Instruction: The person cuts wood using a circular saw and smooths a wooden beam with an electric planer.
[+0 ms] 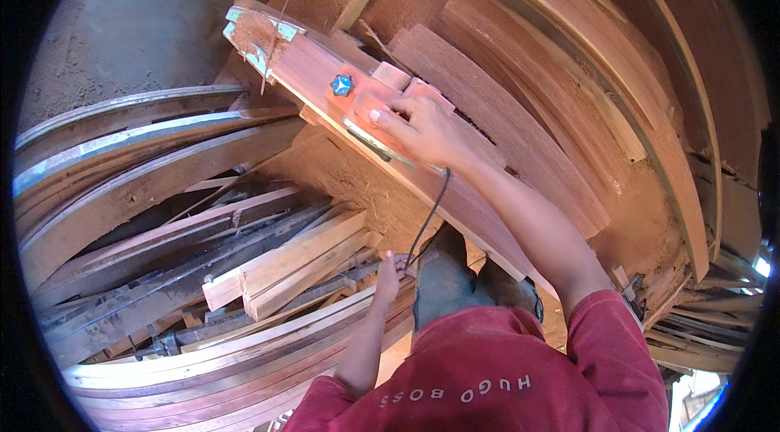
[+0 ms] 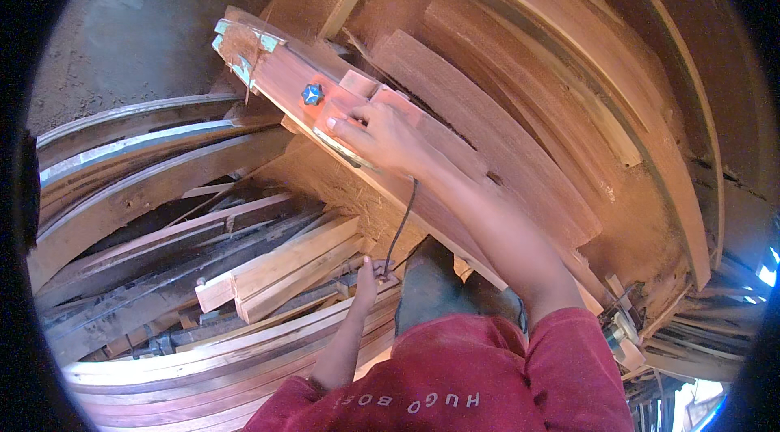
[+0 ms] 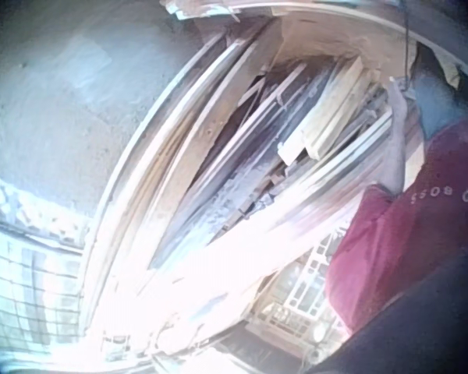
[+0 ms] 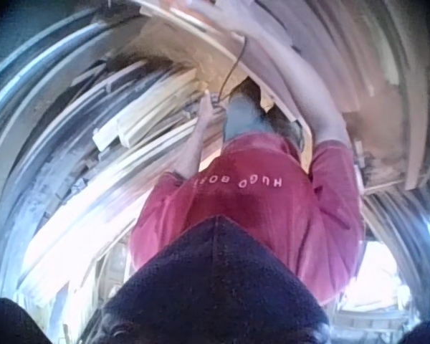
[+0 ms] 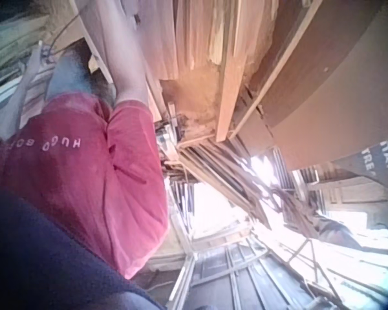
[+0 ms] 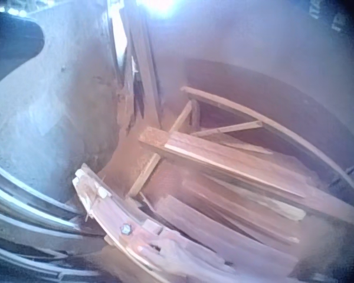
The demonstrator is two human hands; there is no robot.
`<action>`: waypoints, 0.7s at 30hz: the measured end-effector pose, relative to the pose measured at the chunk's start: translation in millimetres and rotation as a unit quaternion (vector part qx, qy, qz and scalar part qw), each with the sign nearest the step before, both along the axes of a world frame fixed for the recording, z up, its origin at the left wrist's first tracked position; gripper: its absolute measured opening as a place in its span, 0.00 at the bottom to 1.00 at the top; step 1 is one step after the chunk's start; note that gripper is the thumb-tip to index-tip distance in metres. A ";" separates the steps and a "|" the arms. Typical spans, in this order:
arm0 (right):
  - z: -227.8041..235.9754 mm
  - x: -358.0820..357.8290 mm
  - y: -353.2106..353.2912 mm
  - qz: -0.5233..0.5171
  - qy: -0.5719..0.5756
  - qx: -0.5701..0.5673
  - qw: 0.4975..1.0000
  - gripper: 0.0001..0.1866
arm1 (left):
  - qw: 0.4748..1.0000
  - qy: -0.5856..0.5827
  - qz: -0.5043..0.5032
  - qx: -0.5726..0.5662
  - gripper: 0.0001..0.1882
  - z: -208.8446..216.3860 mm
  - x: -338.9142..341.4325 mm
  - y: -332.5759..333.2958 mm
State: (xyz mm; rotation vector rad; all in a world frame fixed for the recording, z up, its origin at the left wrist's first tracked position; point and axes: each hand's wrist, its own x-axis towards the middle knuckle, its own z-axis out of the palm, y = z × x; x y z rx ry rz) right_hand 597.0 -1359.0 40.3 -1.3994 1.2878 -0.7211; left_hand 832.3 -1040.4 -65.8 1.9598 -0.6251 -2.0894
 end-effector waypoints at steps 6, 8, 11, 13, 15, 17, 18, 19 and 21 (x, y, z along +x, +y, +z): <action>-6.3 40.0 -56.0 0.001 0.018 -0.019 1.000 0.32 | 0.999 0.017 0.035 0.013 0.45 -11.8 6.1 -20.0; -4.7 47.3 -73.1 0.010 0.019 0.023 1.000 0.35 | 0.999 0.024 0.024 -0.014 0.45 -11.5 4.1 -28.3; 1.2 61.0 -94.3 0.008 -0.028 0.039 0.999 0.35 | 0.998 0.026 0.036 -0.051 0.44 -10.2 1.5 -40.2; -4.2 73.0 -107.2 -0.007 -0.036 0.002 0.999 0.33 | 0.997 0.020 0.055 -0.059 0.43 -8.2 1.7 -46.1; -9.1 83.0 -122.2 -0.020 -0.042 -0.034 0.998 0.31 | 0.992 0.052 0.102 -0.061 0.45 -5.5 1.7 -52.8; -14.0 90.0 -137.5 0.001 -0.038 -0.014 0.999 0.30 | 0.989 0.063 0.121 -0.053 0.45 -2.8 0.9 -60.5; -11.1 93.5 -144.1 0.003 -0.039 -0.014 0.999 0.30 | 0.986 0.074 0.142 -0.045 0.46 -1.1 0.2 -65.9; -8.2 96.6 -150.5 0.004 -0.034 -0.035 0.999 0.30 | 0.986 0.073 0.144 -0.046 0.46 0.8 -0.7 -70.7; -11.2 107.7 -161.3 0.007 -0.031 -0.054 0.998 0.29 | 0.981 0.065 0.160 -0.091 0.46 2.8 -3.0 -76.7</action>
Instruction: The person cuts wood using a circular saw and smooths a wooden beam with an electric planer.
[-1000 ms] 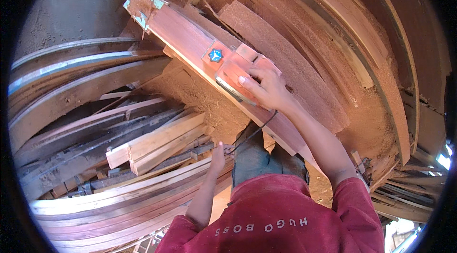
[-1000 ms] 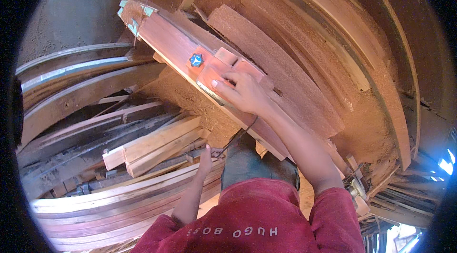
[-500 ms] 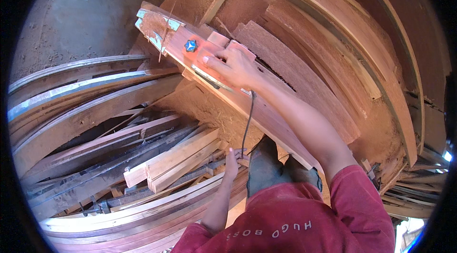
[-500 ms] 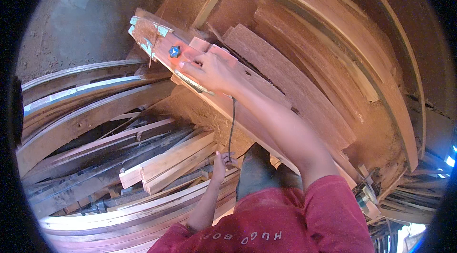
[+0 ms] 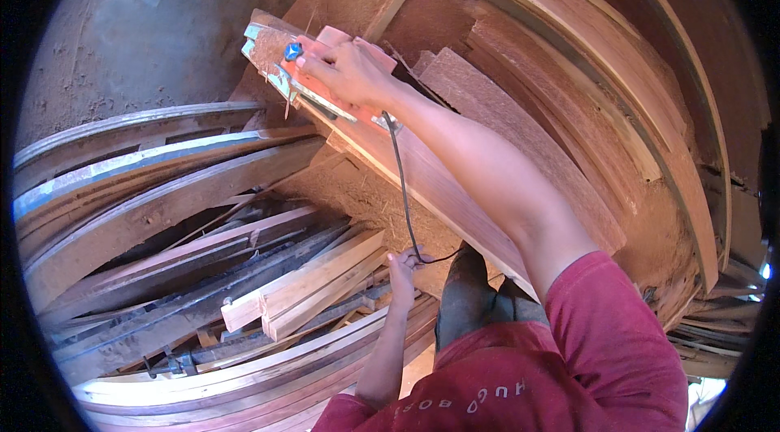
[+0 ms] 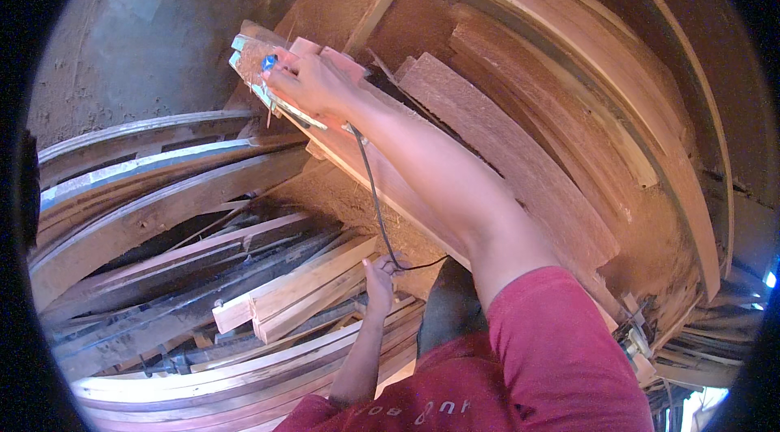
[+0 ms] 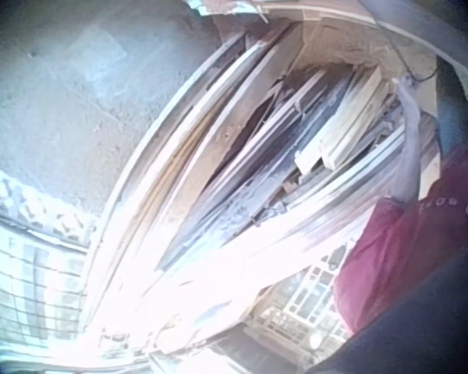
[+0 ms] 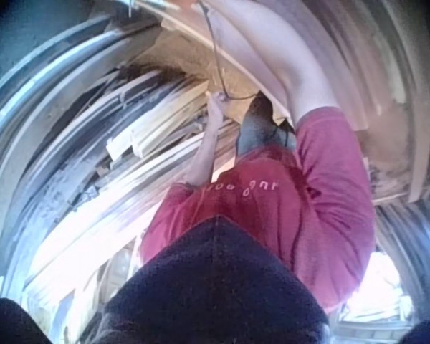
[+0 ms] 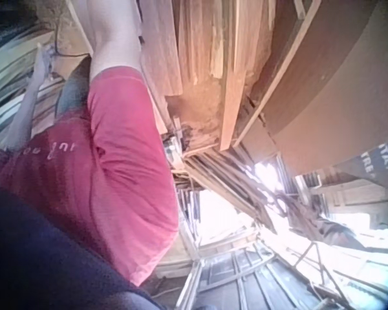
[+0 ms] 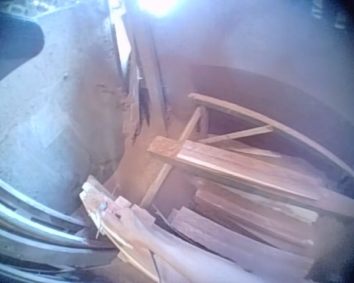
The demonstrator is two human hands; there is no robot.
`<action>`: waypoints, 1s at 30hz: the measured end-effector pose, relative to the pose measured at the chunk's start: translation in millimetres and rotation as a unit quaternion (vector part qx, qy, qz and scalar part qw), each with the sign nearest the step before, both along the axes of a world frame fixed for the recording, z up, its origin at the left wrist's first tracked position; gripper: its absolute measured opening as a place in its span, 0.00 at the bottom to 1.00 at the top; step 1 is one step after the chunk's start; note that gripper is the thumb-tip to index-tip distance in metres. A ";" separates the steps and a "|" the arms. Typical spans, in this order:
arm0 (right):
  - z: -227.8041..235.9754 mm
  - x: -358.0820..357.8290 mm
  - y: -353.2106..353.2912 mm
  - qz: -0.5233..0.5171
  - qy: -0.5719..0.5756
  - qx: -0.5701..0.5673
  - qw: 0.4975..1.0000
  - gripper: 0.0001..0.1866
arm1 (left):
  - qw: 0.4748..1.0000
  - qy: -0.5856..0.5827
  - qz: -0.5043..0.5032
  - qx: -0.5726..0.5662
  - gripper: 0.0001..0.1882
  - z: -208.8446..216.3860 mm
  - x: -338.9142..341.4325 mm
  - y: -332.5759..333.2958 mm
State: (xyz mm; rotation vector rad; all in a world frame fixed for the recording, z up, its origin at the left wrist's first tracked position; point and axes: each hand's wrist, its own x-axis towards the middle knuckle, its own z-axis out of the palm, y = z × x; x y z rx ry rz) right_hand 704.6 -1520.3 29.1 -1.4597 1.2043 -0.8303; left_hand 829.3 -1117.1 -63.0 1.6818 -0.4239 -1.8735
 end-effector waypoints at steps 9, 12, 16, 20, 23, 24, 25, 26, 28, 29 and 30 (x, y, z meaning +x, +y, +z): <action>4.7 -8.6 -7.4 -0.043 0.060 -0.014 0.997 0.39 | 0.998 0.001 0.064 0.004 0.47 -3.9 -22.8 -12.5; 31.5 -55.0 70.8 0.009 0.062 0.025 0.998 0.38 | 0.997 -0.045 -0.043 0.038 0.32 -9.9 -18.8 33.9; 103.5 -191.6 239.0 -0.015 0.106 0.050 0.993 0.29 | 0.889 -0.305 -0.317 -0.126 0.35 0.8 -40.8 44.4; 178.6 -306.7 425.8 -0.200 0.161 0.189 0.948 0.23 | 0.574 -0.505 -0.530 -0.367 0.52 97.5 -77.8 -65.8; 228.7 -359.5 551.5 -0.363 0.204 0.226 0.880 0.22 | 0.341 -0.515 -0.609 -0.498 0.49 85.4 -101.3 -130.0; 232.1 -379.8 598.3 -0.395 0.231 0.192 0.868 0.21 | 0.199 -0.497 -0.624 -0.569 0.46 67.5 -110.8 -138.6; 235.4 -388.0 635.9 -0.421 0.243 0.173 0.857 0.21 | 0.189 -0.491 -0.621 -0.581 0.46 62.8 -126.5 -143.6; 239.8 -395.2 672.4 -0.445 0.257 0.154 0.844 0.21 | 0.172 -0.456 -0.677 -0.551 0.42 59.9 -142.7 -146.9; 254.9 -393.7 717.3 -0.626 0.057 0.194 0.753 0.21 | 0.146 -0.430 -0.721 -0.524 0.38 64.5 -144.0 -144.2; 263.4 -392.7 731.9 -0.631 0.051 0.191 0.750 0.21 | 0.137 -0.431 -0.720 -0.526 0.38 62.5 -154.6 -139.0; 271.6 -386.7 745.1 -0.674 0.029 0.141 0.725 0.20 | 0.150 -0.400 -0.744 -0.514 0.46 60.9 -163.2 -132.7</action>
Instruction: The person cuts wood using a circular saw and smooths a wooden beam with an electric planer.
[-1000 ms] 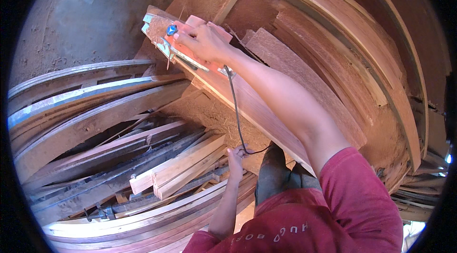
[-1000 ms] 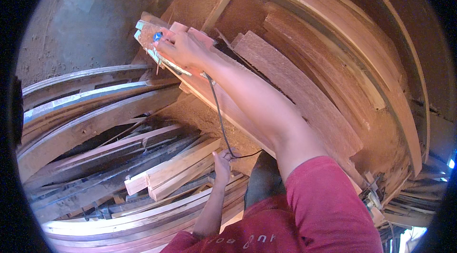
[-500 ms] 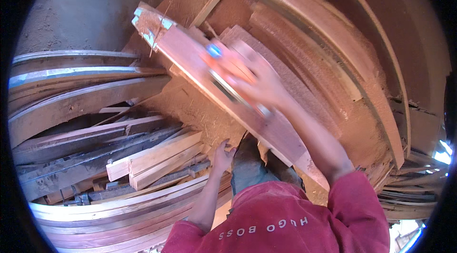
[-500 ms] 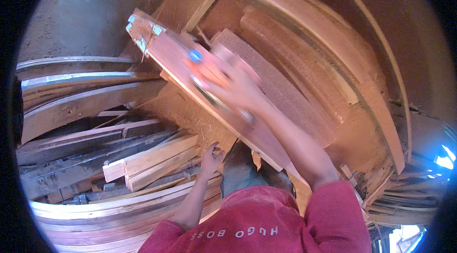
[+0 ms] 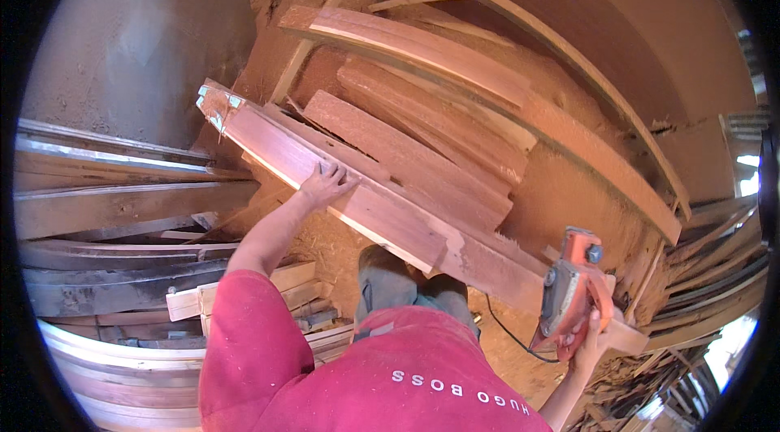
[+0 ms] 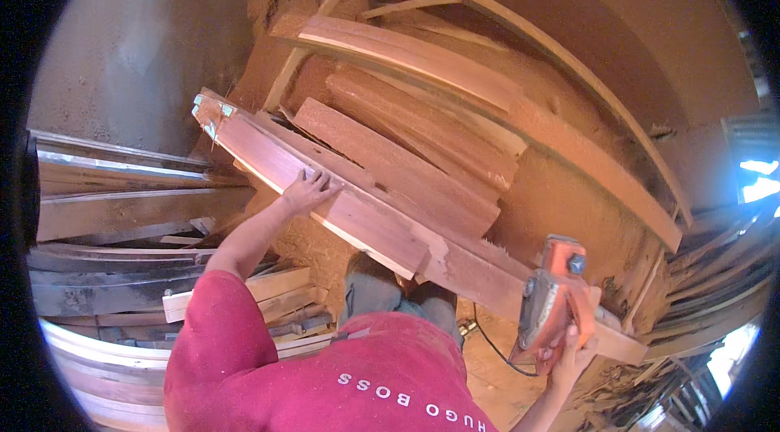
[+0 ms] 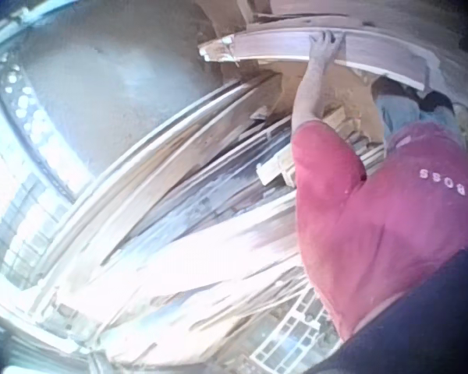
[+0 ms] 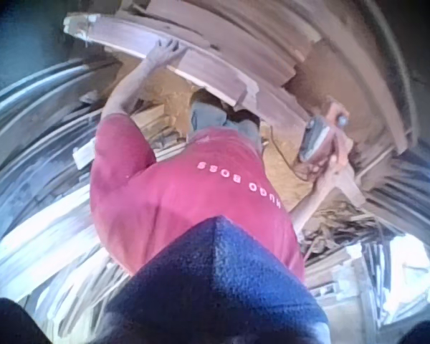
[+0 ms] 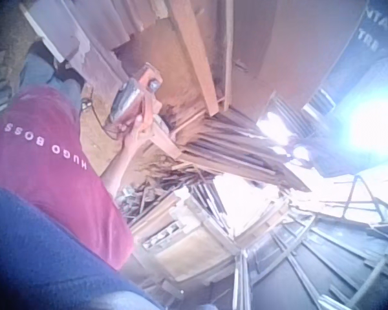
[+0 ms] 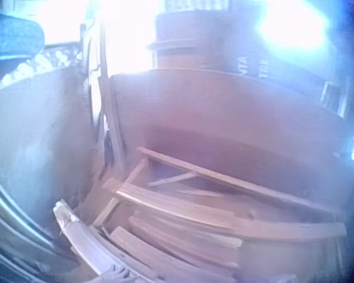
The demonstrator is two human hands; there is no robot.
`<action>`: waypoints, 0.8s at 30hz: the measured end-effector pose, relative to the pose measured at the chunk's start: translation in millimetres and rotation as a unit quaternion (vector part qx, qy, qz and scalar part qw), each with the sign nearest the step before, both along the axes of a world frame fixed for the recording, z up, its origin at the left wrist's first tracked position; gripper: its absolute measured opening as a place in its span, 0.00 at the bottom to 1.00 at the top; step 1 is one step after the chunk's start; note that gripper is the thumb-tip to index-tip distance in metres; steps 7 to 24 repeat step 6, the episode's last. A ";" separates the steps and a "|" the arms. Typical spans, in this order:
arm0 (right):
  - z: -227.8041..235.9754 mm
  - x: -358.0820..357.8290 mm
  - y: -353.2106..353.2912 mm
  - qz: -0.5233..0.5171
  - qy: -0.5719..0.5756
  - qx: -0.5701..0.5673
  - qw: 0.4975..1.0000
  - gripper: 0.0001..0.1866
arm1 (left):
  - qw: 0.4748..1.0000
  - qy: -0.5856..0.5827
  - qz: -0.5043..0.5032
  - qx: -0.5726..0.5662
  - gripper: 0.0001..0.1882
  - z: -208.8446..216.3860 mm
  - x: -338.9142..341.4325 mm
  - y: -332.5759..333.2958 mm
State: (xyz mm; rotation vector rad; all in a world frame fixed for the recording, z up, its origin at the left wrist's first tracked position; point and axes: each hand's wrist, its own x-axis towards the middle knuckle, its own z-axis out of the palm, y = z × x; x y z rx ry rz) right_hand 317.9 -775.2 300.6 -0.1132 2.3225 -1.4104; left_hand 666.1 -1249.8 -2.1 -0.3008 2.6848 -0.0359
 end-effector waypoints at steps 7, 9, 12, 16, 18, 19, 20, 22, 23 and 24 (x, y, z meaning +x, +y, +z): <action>10.6 9.6 93.2 -0.122 0.020 -0.119 0.985 0.20 | 0.865 -0.295 -0.163 0.371 0.66 -58.0 -75.3 30.8; 10.6 9.6 93.2 -0.122 0.020 -0.119 0.985 0.20 | 0.865 -0.295 -0.163 0.371 0.66 -58.0 -75.3 30.8; 10.6 9.6 93.2 -0.122 0.020 -0.119 0.985 0.20 | 0.865 -0.295 -0.163 0.371 0.66 -58.0 -75.3 30.8; 10.6 9.6 93.2 -0.122 0.020 -0.119 0.985 0.20 | 0.865 -0.295 -0.163 0.371 0.66 -58.0 -75.3 30.8; 10.6 9.6 93.2 -0.122 0.020 -0.119 0.985 0.20 | 0.865 -0.295 -0.163 0.371 0.66 -58.0 -75.3 30.8; 10.6 9.6 93.2 -0.122 0.020 -0.119 0.985 0.20 | 0.865 -0.295 -0.163 0.371 0.66 -58.0 -75.3 30.8; 10.6 9.6 93.2 -0.122 0.020 -0.119 0.985 0.20 | 0.865 -0.295 -0.163 0.371 0.66 -58.0 -75.3 30.8; 10.6 9.6 93.2 -0.122 0.020 -0.119 0.985 0.20 | 0.865 -0.295 -0.163 0.371 0.66 -58.0 -75.3 30.8; 10.6 9.6 93.2 -0.122 0.020 -0.119 0.985 0.20 | 0.865 -0.295 -0.163 0.371 0.66 -58.0 -75.3 30.8; 10.6 9.6 93.2 -0.122 0.020 -0.119 0.985 0.20 | 0.865 -0.295 -0.163 0.371 0.66 -58.0 -75.3 30.8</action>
